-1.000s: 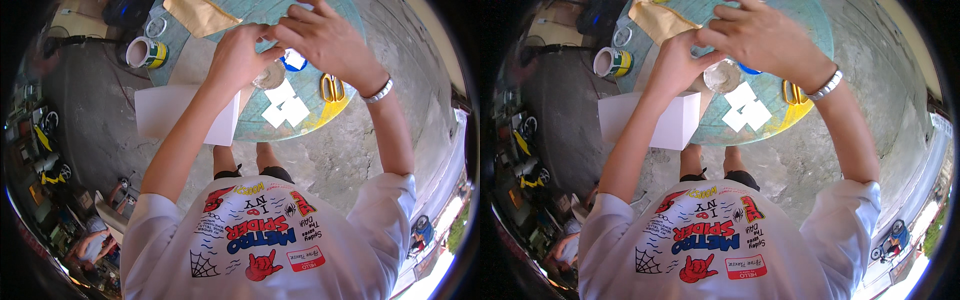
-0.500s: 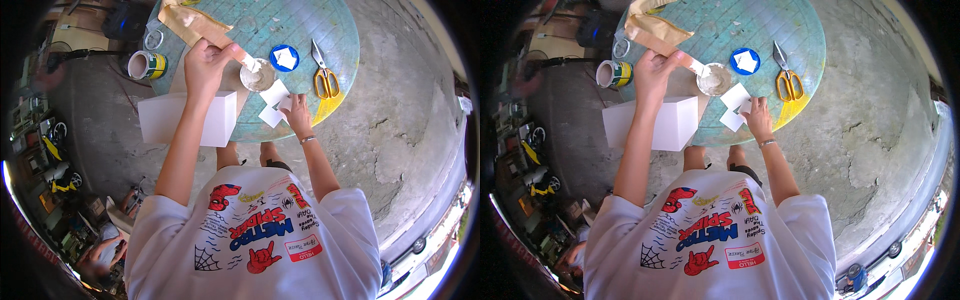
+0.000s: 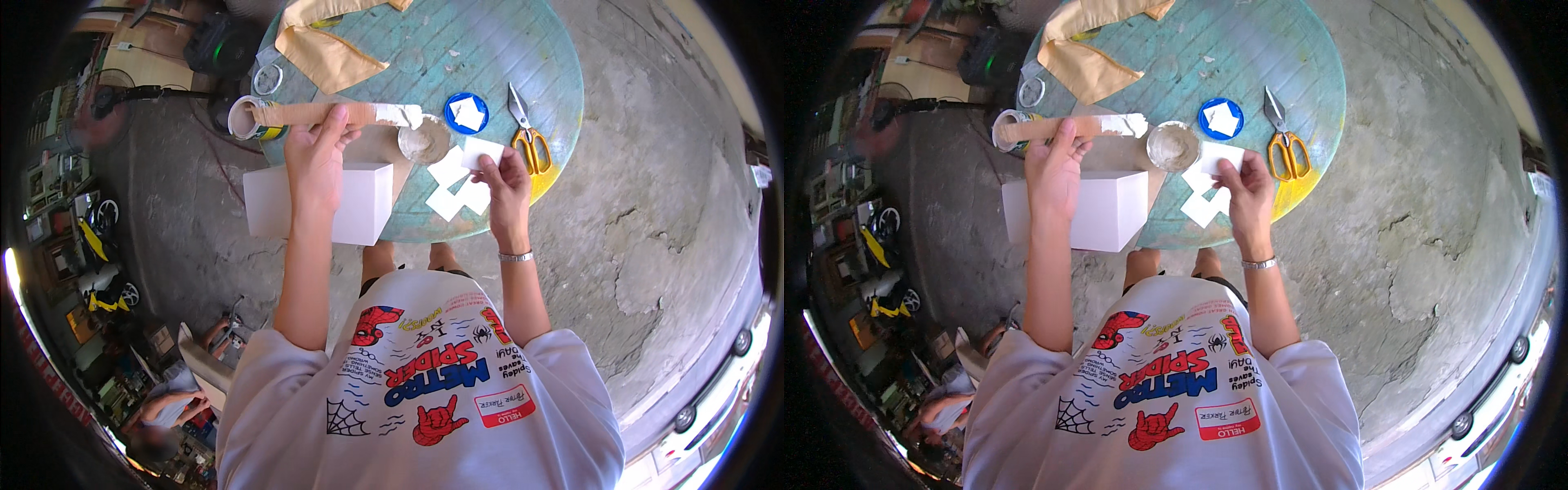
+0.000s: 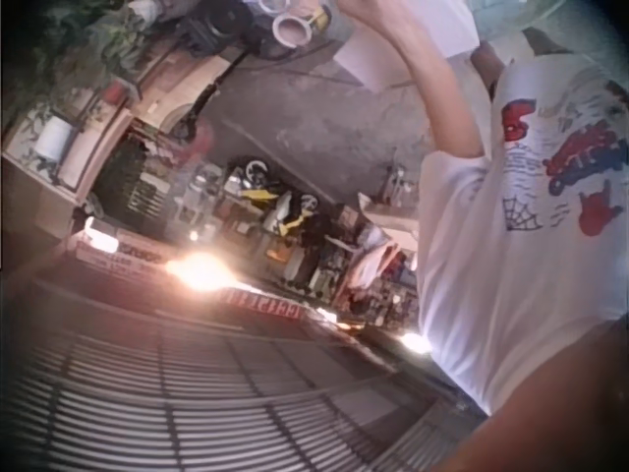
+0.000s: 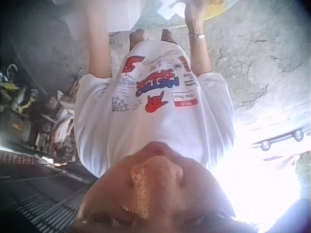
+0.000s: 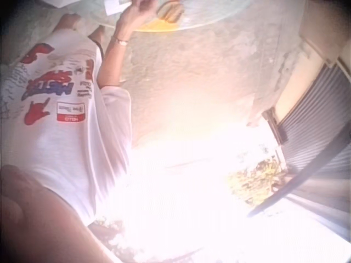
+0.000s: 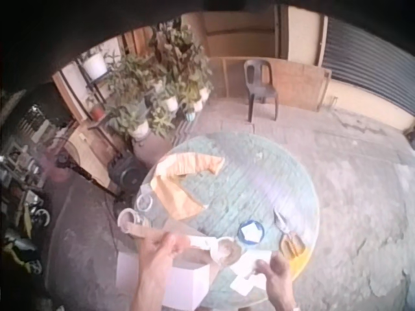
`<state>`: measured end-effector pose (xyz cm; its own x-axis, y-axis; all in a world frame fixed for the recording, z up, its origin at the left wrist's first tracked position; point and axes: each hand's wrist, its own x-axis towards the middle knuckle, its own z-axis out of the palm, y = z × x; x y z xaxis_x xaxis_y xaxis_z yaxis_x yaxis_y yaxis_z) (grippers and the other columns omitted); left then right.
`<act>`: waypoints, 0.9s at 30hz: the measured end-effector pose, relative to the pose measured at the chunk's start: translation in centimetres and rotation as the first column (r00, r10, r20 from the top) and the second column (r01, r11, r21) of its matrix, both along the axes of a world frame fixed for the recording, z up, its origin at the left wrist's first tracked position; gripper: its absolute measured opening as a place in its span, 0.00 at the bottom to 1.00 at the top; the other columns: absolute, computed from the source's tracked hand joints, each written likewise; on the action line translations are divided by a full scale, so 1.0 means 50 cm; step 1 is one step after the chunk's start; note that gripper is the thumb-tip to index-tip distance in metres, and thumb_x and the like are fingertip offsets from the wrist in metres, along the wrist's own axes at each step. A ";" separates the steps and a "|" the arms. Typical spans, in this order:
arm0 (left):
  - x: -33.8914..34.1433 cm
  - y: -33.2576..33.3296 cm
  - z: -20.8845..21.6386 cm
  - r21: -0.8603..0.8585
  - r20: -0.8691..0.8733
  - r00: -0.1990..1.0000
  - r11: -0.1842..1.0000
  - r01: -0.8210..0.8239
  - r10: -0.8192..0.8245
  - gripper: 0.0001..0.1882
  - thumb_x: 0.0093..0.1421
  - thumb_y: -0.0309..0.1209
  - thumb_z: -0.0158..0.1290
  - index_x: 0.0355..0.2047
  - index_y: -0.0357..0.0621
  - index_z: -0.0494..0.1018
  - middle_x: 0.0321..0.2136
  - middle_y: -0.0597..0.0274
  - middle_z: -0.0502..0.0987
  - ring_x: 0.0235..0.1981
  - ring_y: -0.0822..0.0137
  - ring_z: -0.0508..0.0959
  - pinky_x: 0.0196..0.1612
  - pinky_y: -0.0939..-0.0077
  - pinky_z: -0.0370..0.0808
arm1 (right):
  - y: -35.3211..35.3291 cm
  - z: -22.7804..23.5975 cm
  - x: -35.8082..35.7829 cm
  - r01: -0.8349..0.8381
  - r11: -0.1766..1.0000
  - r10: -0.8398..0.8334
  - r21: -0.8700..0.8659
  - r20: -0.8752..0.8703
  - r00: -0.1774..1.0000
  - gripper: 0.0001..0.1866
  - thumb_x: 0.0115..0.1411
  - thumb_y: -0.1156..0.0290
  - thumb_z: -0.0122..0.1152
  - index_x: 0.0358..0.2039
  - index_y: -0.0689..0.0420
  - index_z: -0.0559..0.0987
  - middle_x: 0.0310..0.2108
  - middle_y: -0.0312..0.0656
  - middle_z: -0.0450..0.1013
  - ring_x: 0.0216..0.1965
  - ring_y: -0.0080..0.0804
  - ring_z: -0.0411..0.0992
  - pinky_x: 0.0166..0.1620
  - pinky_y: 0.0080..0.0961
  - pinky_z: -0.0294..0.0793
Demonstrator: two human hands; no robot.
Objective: The person applies adhesive from a small container onto a white rectangular object using a wooden stick. They then press small white paper pieces onto the adhesive-coated surface, repeating the process multiple times.
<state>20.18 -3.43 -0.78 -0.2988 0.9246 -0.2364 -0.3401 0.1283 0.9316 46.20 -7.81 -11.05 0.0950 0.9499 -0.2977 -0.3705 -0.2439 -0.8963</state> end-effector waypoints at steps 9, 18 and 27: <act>0.014 -0.048 0.050 0.063 0.117 0.993 0.998 0.000 -0.007 0.11 0.69 0.33 0.61 0.47 0.46 0.74 0.42 0.65 0.80 0.43 0.71 0.79 0.50 0.70 0.72 | 0.081 0.191 -0.083 -0.139 0.956 0.148 0.257 -0.014 0.989 0.13 0.72 0.75 0.59 0.54 0.65 0.77 0.39 0.41 0.82 0.40 0.24 0.80 0.43 0.23 0.80; 0.015 -0.060 0.096 0.109 -0.058 0.994 0.990 -0.085 0.091 0.12 0.68 0.28 0.60 0.49 0.42 0.73 0.42 0.61 0.81 0.42 0.70 0.80 0.48 0.68 0.75 | 0.062 0.227 -0.100 -0.209 0.934 0.202 0.291 0.056 0.978 0.12 0.72 0.72 0.60 0.51 0.66 0.80 0.40 0.41 0.82 0.41 0.23 0.79 0.44 0.22 0.79; 0.022 -0.081 0.129 0.153 -0.164 0.961 0.968 -0.197 0.221 0.12 0.67 0.25 0.61 0.47 0.36 0.74 0.39 0.58 0.82 0.37 0.71 0.82 0.42 0.73 0.79 | 0.050 0.257 -0.117 -0.292 0.902 0.172 0.317 0.359 0.918 0.13 0.73 0.74 0.58 0.53 0.67 0.79 0.40 0.41 0.81 0.41 0.23 0.78 0.45 0.22 0.77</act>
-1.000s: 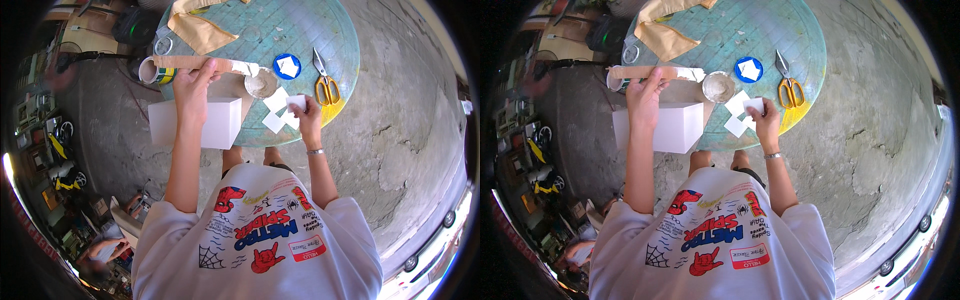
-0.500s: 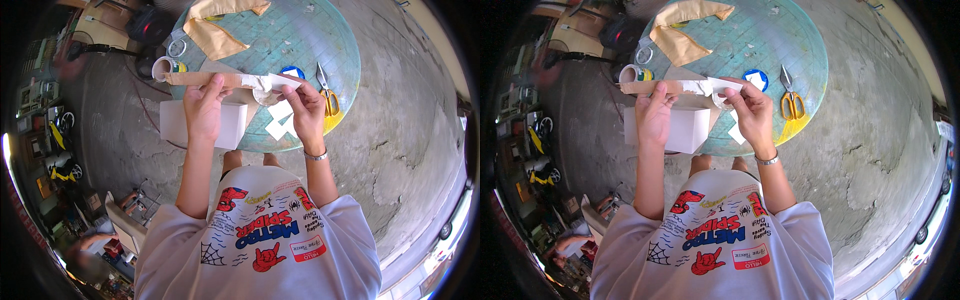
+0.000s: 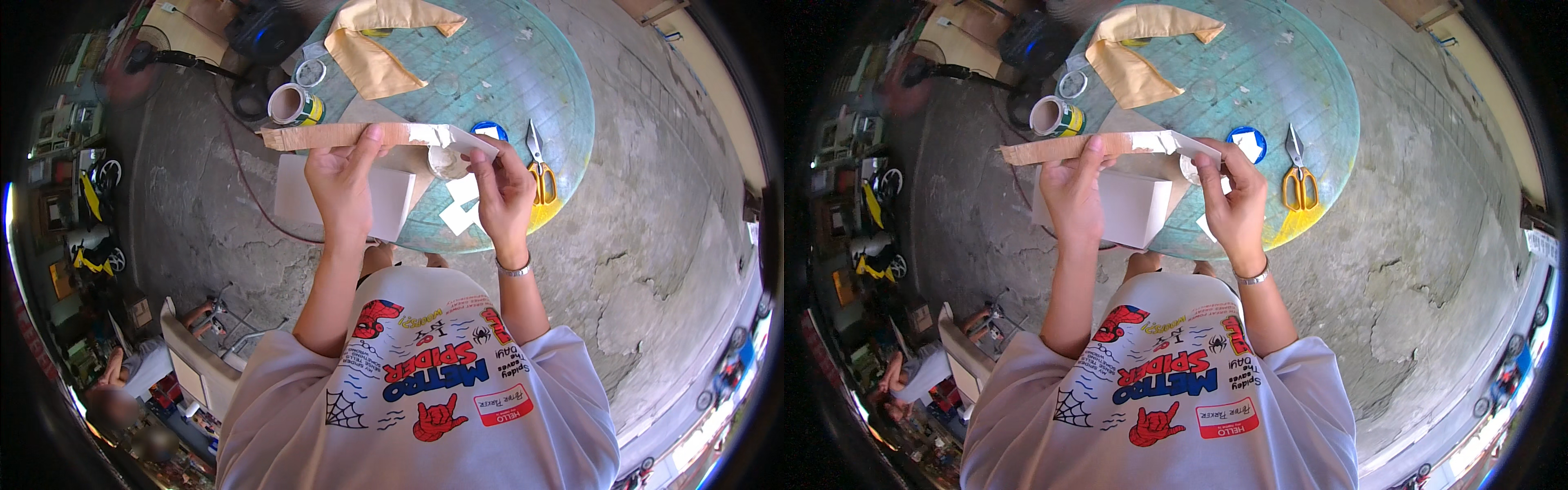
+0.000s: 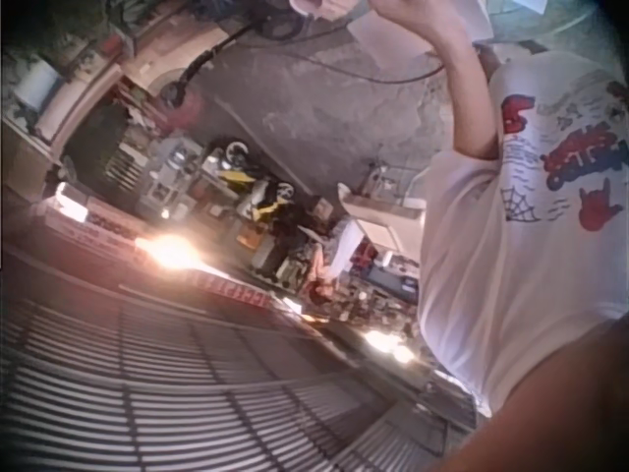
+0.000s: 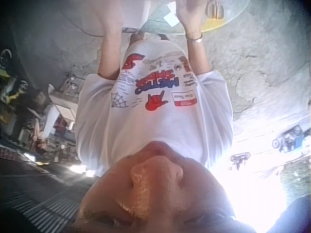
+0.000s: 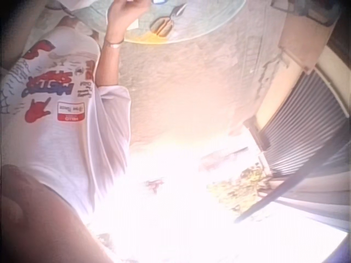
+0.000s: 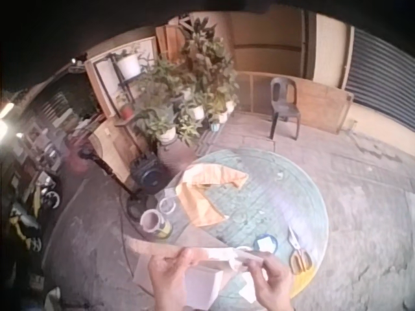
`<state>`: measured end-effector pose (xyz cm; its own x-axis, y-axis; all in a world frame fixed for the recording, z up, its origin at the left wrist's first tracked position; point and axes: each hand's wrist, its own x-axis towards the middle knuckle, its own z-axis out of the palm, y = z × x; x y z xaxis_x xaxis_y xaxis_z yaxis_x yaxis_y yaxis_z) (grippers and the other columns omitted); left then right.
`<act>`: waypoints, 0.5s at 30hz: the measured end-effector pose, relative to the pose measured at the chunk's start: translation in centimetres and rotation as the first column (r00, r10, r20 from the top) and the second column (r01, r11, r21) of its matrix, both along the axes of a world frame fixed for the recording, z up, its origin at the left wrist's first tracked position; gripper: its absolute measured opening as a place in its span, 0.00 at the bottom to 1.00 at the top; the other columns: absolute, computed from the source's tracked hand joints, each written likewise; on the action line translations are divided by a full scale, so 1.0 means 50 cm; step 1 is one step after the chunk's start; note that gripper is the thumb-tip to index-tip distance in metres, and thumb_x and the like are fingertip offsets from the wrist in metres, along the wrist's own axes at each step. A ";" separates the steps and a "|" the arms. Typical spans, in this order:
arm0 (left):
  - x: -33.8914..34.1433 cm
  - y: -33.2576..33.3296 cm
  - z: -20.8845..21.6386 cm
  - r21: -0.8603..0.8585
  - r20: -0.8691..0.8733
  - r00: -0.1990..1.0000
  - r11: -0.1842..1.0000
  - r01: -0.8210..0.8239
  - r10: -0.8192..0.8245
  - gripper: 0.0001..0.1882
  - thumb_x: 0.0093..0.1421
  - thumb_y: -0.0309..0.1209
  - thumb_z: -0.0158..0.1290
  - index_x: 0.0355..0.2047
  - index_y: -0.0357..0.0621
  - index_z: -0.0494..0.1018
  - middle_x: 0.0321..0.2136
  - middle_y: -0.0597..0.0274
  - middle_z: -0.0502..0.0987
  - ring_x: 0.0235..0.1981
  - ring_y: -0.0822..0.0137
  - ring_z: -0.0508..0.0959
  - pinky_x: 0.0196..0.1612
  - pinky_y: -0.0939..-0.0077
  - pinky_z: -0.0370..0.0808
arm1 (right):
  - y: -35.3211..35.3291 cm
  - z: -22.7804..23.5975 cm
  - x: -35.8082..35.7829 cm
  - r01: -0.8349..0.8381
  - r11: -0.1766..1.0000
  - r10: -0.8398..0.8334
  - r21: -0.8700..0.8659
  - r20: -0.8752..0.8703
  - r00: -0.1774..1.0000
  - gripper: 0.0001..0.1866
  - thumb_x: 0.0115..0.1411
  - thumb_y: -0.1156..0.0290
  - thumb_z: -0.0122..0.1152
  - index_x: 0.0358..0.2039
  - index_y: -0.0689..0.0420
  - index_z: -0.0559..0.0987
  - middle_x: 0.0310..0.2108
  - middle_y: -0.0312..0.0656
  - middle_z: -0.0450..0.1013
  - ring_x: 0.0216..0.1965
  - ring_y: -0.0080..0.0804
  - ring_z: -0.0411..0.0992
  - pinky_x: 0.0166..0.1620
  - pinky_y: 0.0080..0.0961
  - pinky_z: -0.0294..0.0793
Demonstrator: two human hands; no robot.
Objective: The person applies adhesive from a small container onto a white rectangular object using a wooden stick. They then press small white paper pieces onto the adhesive-coated surface, repeating the process multiple times.
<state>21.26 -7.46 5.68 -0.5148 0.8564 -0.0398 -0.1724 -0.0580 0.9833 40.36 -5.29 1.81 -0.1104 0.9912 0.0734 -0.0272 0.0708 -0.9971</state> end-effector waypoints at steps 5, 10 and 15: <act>0.004 -0.014 0.017 0.054 -0.051 0.992 0.992 -0.115 0.118 0.10 0.65 0.23 0.62 0.44 0.33 0.75 0.35 0.57 0.83 0.32 0.73 0.82 0.38 0.78 0.79 | -0.009 0.002 -0.020 0.033 0.998 -0.037 0.060 0.074 0.997 0.09 0.69 0.75 0.62 0.46 0.64 0.83 0.35 0.38 0.80 0.32 0.19 0.73 0.34 0.20 0.71; -0.011 -0.024 0.030 0.035 -0.057 0.988 0.989 -0.143 0.145 0.11 0.64 0.22 0.63 0.43 0.31 0.75 0.35 0.54 0.84 0.34 0.71 0.84 0.41 0.73 0.82 | -0.021 0.004 -0.050 0.039 0.999 -0.039 0.027 -0.017 0.999 0.09 0.70 0.74 0.61 0.47 0.64 0.82 0.35 0.39 0.81 0.35 0.21 0.77 0.36 0.20 0.74; -0.012 -0.031 0.040 0.056 -0.060 0.981 0.982 -0.181 0.184 0.10 0.65 0.24 0.63 0.41 0.30 0.76 0.34 0.55 0.84 0.34 0.72 0.83 0.41 0.75 0.81 | -0.030 0.009 -0.059 -0.009 0.999 0.005 -0.049 -0.073 0.997 0.10 0.71 0.73 0.60 0.48 0.66 0.81 0.36 0.40 0.81 0.37 0.22 0.80 0.38 0.20 0.76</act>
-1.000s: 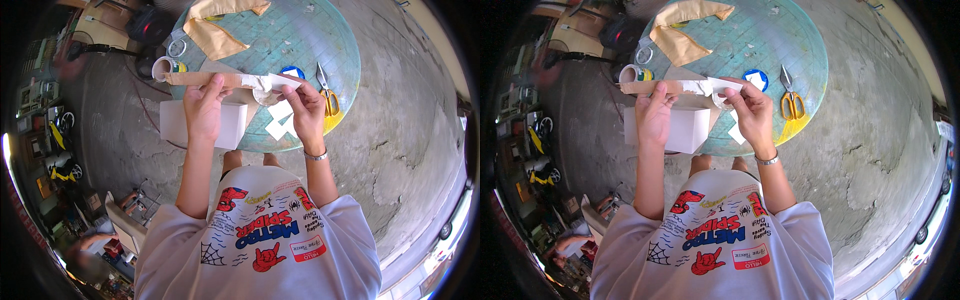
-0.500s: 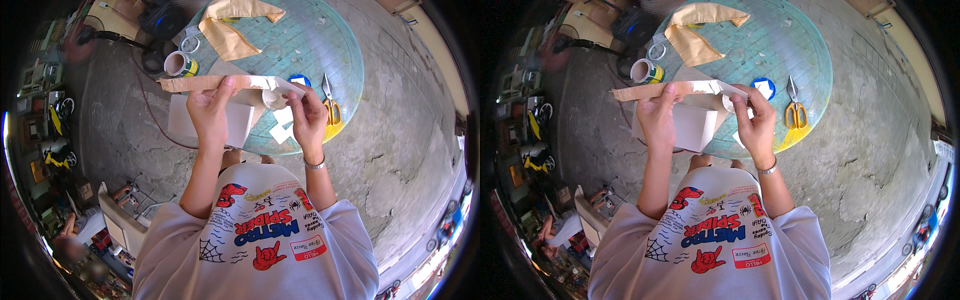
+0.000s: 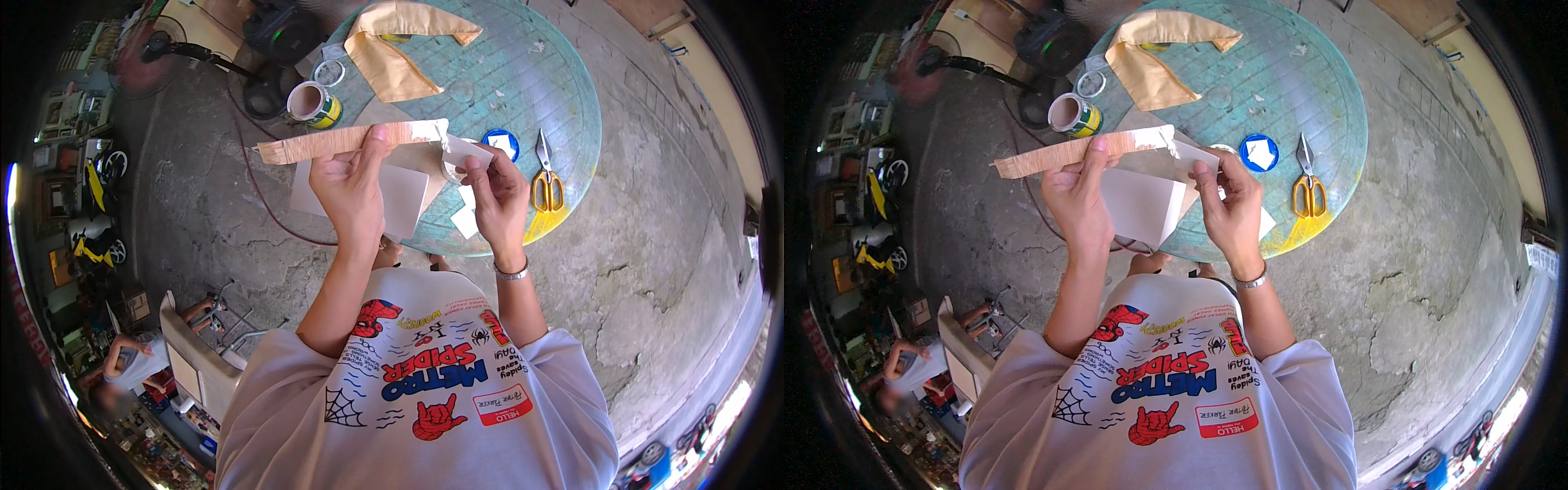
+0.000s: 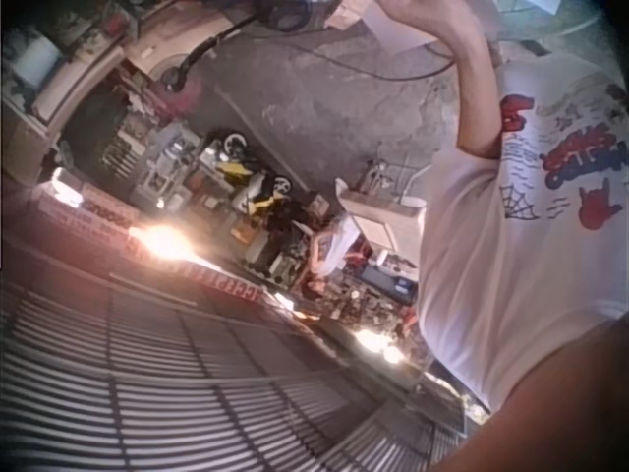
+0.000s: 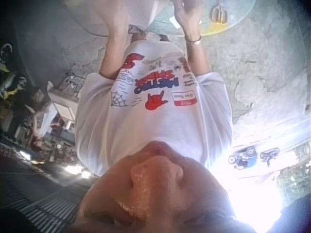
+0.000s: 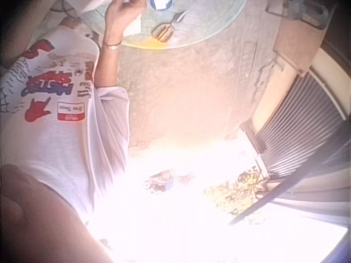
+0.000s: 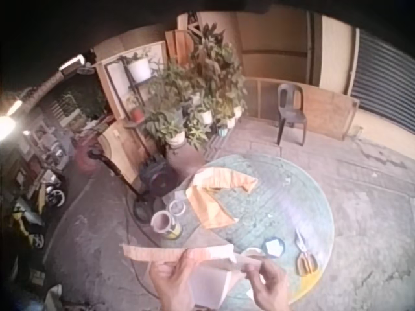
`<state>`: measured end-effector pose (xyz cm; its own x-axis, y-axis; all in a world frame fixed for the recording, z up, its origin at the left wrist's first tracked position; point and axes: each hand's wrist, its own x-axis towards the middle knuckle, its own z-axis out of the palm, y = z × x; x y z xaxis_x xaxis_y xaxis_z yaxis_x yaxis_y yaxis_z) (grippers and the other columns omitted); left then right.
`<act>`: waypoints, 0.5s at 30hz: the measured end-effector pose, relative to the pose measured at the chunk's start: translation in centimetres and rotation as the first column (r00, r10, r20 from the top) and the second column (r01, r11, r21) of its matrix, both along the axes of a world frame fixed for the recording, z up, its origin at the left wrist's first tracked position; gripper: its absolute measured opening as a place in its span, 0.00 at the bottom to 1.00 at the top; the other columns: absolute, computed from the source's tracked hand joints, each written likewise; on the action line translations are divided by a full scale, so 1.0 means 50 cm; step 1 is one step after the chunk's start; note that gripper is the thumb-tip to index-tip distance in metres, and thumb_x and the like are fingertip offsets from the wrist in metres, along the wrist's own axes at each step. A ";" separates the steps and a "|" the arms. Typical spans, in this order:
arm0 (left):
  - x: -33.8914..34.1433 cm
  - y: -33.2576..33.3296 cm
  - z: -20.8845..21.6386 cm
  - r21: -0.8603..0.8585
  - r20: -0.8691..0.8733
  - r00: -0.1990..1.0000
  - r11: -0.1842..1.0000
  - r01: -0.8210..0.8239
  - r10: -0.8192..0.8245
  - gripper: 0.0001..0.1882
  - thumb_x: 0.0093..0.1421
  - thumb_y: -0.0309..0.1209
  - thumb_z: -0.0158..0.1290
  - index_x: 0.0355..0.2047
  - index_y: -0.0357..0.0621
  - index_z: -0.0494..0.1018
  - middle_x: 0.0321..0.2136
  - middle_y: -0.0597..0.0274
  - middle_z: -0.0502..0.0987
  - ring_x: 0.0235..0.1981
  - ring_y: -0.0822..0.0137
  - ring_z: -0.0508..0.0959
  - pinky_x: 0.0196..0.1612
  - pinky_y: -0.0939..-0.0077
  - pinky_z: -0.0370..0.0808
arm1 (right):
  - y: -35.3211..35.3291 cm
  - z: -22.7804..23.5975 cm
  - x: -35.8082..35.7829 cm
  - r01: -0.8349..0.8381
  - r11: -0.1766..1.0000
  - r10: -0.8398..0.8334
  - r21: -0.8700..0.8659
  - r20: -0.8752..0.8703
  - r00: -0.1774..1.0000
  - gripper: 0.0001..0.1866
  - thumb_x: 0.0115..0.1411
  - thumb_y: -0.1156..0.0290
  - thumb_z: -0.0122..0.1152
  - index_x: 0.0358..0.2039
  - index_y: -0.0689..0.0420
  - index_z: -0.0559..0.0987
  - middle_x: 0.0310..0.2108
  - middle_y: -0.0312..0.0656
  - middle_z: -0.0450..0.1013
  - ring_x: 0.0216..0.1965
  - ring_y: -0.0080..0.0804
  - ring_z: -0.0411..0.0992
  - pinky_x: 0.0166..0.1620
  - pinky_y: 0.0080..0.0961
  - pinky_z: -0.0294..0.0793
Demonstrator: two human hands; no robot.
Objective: The person applies adhesive from a small container onto a white rectangular object using a wooden stick. They then press small white paper pieces onto the adhesive-coated surface, repeating the process multiple times.
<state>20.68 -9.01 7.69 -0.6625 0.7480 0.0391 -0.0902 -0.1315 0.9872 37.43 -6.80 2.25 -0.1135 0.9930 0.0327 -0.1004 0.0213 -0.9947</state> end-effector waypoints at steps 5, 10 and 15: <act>0.006 -0.001 0.011 0.038 -0.009 1.000 0.999 -0.023 0.024 0.11 0.66 0.27 0.63 0.41 0.30 0.79 0.32 0.57 0.84 0.32 0.74 0.82 0.37 0.80 0.78 | 0.006 0.005 0.015 -0.117 0.991 0.114 -0.058 -0.046 0.992 0.11 0.71 0.73 0.60 0.48 0.67 0.80 0.37 0.39 0.81 0.37 0.21 0.79 0.38 0.20 0.76; -0.024 -0.002 0.007 -0.034 -0.097 0.994 0.998 -0.056 0.053 0.13 0.66 0.30 0.63 0.43 0.30 0.77 0.35 0.56 0.84 0.36 0.70 0.84 0.43 0.74 0.80 | 0.014 0.016 0.044 -0.311 0.943 0.258 -0.120 -0.330 0.908 0.10 0.71 0.76 0.59 0.49 0.66 0.78 0.38 0.42 0.81 0.36 0.24 0.78 0.38 0.24 0.78; -0.153 -0.004 -0.047 -0.025 0.231 0.960 0.987 -0.159 0.161 0.22 0.68 0.35 0.62 0.55 0.34 0.70 0.50 0.50 0.79 0.49 0.60 0.82 0.55 0.66 0.78 | 0.006 0.035 0.086 -0.352 0.924 0.184 -0.151 -0.631 0.754 0.13 0.70 0.77 0.56 0.53 0.65 0.76 0.41 0.46 0.81 0.37 0.32 0.79 0.40 0.29 0.78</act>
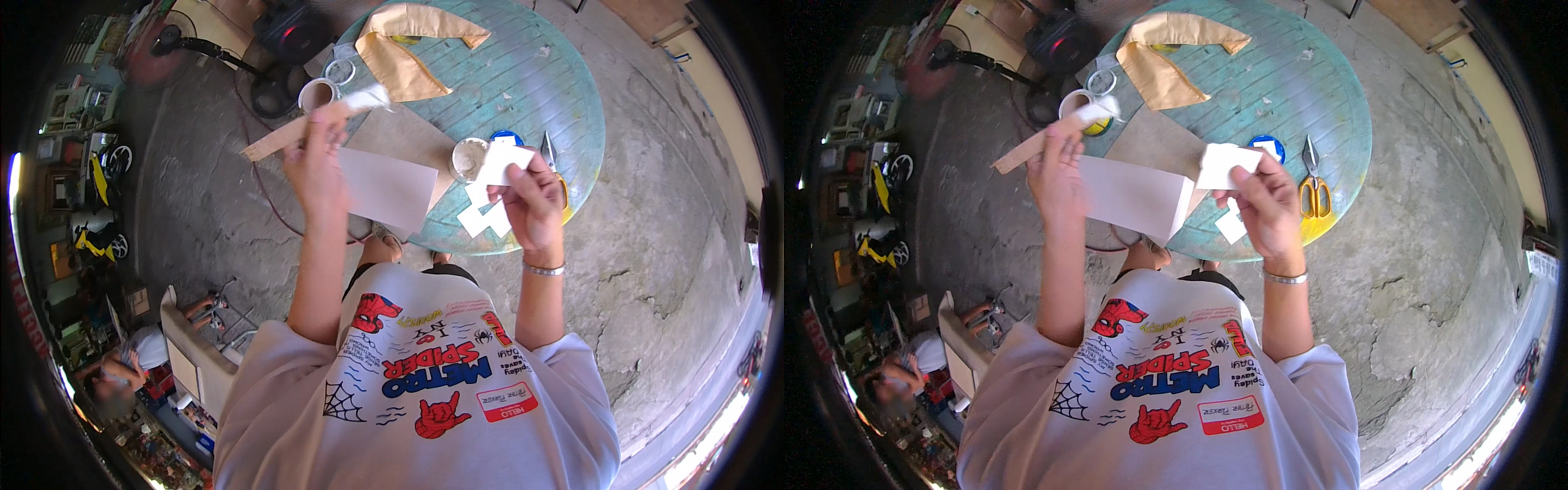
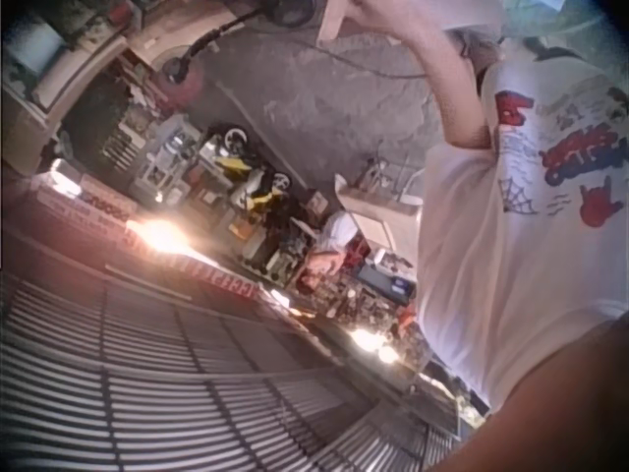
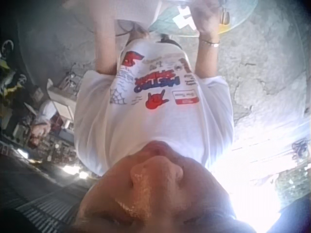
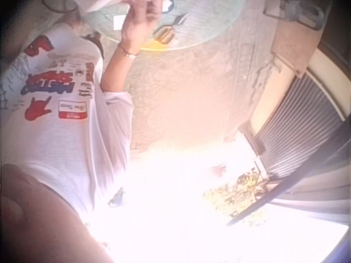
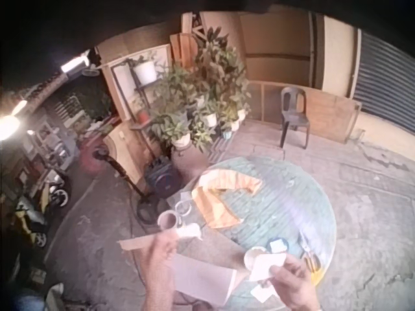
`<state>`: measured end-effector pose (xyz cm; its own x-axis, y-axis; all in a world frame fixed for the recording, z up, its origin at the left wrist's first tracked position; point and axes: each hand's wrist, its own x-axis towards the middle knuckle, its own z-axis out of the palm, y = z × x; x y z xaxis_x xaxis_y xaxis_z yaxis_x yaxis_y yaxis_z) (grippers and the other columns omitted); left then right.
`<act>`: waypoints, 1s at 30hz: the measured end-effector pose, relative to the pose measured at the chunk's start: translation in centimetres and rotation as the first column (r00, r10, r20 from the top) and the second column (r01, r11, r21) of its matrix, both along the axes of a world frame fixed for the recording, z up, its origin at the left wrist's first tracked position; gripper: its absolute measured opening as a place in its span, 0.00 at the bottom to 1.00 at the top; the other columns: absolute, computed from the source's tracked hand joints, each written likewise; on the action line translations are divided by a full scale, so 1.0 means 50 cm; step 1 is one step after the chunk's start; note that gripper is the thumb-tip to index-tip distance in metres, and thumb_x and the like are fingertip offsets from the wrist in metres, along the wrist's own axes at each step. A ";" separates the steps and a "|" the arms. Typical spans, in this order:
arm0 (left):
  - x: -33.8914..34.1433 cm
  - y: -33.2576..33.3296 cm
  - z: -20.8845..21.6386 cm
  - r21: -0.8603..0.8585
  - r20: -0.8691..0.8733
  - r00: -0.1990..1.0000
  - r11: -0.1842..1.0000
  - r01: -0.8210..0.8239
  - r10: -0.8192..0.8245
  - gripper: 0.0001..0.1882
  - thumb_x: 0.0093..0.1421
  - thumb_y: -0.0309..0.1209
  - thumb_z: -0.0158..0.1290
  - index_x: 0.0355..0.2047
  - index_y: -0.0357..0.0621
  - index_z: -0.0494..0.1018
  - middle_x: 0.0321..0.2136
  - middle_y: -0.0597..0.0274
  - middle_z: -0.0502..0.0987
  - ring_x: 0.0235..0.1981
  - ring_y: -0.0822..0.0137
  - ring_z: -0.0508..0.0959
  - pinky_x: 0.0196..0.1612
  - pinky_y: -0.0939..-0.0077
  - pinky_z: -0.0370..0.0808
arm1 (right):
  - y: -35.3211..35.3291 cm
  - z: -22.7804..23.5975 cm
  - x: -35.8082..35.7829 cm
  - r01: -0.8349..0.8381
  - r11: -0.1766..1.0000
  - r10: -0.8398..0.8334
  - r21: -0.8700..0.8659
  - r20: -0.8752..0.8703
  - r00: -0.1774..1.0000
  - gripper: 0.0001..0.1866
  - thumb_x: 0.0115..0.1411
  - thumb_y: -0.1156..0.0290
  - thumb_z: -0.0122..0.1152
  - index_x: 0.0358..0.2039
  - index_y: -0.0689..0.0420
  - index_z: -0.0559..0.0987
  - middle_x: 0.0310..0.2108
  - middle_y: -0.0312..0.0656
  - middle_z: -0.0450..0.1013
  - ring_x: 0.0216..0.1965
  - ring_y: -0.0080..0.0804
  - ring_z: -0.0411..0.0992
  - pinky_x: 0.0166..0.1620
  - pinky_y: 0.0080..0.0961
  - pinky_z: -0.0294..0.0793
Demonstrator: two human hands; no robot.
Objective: The person applies adhesive from a small container onto a white rectangular object using a wooden stick. They then press small white paper pieces onto the adhesive-coated surface, repeating the process multiple times.
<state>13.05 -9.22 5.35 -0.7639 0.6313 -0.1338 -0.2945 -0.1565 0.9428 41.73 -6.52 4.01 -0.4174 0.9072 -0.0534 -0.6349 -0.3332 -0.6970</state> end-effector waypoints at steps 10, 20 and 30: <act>-0.424 -0.008 -0.062 0.290 0.229 0.968 0.956 0.029 -0.099 0.17 0.70 0.31 0.58 0.53 0.33 0.70 0.52 0.51 0.75 0.59 0.58 0.76 0.65 0.65 0.74 | -0.092 0.012 0.141 0.519 0.844 -0.537 0.137 0.220 0.814 0.12 0.73 0.76 0.55 0.54 0.62 0.76 0.45 0.42 0.79 0.40 0.27 0.76 0.46 0.26 0.76; -0.364 0.129 -0.177 0.313 0.538 0.451 0.665 0.678 -0.712 0.13 0.68 0.34 0.61 0.48 0.42 0.77 0.44 0.56 0.82 0.47 0.63 0.83 0.55 0.71 0.79 | -0.452 -0.126 -0.175 0.861 0.460 -0.759 -0.215 0.408 0.508 0.17 0.71 0.77 0.57 0.59 0.63 0.73 0.50 0.44 0.78 0.47 0.31 0.78 0.50 0.28 0.80; -0.175 0.066 -0.206 0.097 -0.022 0.205 0.202 0.975 -0.979 0.12 0.70 0.35 0.59 0.36 0.37 0.80 0.25 0.60 0.80 0.25 0.72 0.77 0.30 0.76 0.71 | -0.455 -0.203 -0.384 0.390 0.614 -0.607 0.686 0.726 -0.323 0.16 0.60 0.85 0.64 0.48 0.59 0.85 0.44 0.41 0.81 0.43 0.34 0.80 0.44 0.30 0.80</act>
